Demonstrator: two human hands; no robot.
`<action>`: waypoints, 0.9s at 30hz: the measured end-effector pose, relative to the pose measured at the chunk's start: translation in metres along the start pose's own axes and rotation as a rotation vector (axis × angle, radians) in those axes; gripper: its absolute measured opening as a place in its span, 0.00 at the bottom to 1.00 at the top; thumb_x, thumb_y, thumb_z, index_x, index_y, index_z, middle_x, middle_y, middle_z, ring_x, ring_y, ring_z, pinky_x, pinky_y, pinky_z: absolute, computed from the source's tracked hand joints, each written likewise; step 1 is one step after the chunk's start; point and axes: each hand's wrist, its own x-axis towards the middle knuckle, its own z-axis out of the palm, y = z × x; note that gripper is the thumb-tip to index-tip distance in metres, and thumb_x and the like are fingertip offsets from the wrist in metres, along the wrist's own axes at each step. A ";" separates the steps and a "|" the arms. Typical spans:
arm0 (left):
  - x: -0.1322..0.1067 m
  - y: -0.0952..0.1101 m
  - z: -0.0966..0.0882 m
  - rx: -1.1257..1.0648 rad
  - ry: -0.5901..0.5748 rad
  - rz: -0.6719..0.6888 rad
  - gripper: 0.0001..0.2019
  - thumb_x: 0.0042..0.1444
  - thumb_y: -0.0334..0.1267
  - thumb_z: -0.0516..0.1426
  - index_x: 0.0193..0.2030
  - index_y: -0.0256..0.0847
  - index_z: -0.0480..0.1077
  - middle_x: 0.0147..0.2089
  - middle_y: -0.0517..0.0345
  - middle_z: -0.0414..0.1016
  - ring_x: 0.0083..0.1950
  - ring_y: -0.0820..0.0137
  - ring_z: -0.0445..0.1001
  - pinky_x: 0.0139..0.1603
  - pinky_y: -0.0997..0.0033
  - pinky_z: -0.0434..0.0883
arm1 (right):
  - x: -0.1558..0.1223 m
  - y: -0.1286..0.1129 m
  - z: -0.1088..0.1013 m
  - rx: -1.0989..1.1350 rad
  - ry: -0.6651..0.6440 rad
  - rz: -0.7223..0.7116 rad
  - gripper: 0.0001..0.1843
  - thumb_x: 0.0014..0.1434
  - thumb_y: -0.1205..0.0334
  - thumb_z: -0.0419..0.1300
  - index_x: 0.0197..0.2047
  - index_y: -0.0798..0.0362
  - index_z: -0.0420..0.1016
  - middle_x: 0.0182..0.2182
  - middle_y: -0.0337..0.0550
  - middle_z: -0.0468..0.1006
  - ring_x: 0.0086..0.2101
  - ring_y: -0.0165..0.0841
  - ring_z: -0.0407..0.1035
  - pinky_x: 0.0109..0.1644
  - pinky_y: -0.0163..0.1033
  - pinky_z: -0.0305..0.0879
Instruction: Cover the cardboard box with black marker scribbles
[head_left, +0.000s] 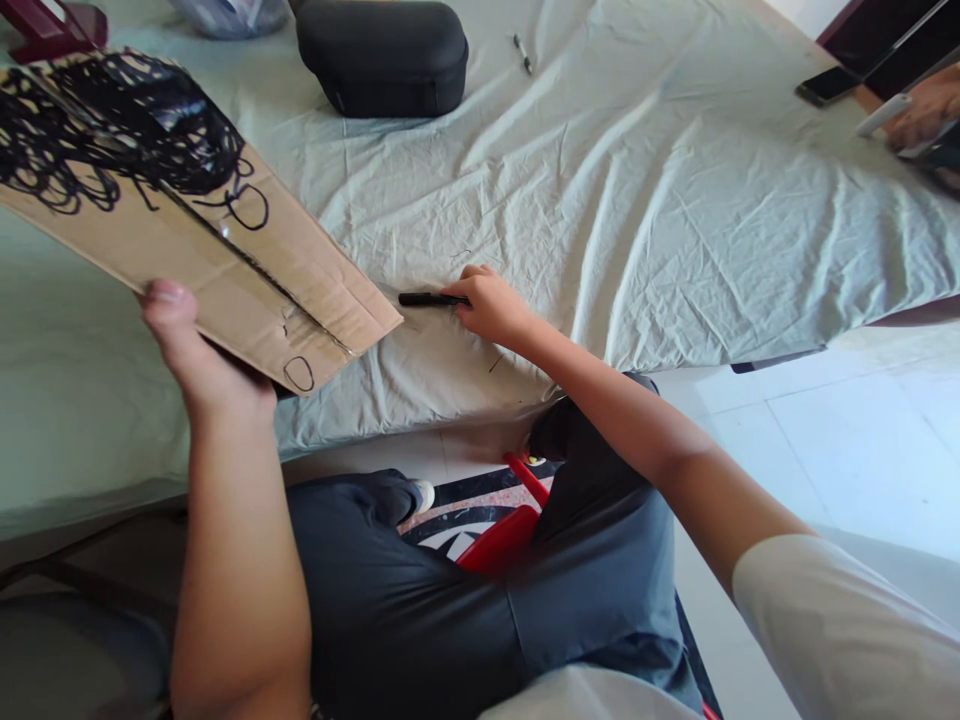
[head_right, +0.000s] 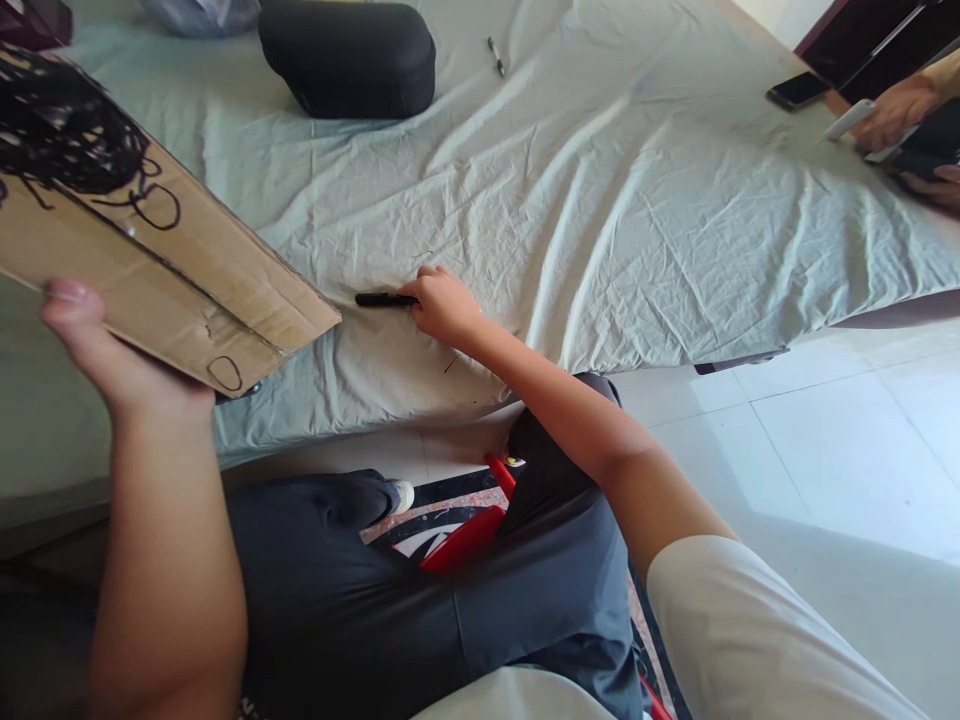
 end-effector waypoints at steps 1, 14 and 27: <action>0.000 -0.001 0.000 0.003 0.001 0.004 0.36 0.51 0.68 0.64 0.57 0.42 0.76 0.66 0.44 0.80 0.89 0.46 0.55 0.88 0.41 0.61 | 0.000 -0.003 0.002 -0.019 0.010 0.000 0.30 0.70 0.76 0.55 0.68 0.53 0.87 0.58 0.59 0.83 0.61 0.53 0.72 0.65 0.52 0.69; -0.001 0.003 0.001 0.043 0.055 -0.021 0.33 0.47 0.65 0.64 0.55 0.46 0.76 0.68 0.46 0.80 0.87 0.45 0.58 0.84 0.39 0.68 | 0.004 -0.013 0.025 -0.022 0.165 0.113 0.30 0.76 0.75 0.52 0.68 0.44 0.87 0.62 0.59 0.78 0.63 0.57 0.65 0.66 0.60 0.62; -0.006 0.007 0.007 0.010 0.081 -0.030 0.29 0.49 0.58 0.65 0.55 0.47 0.76 0.65 0.49 0.83 0.86 0.47 0.62 0.84 0.45 0.66 | 0.007 -0.022 0.030 -0.186 0.150 0.028 0.27 0.80 0.72 0.50 0.67 0.46 0.86 0.62 0.61 0.76 0.64 0.57 0.63 0.69 0.62 0.57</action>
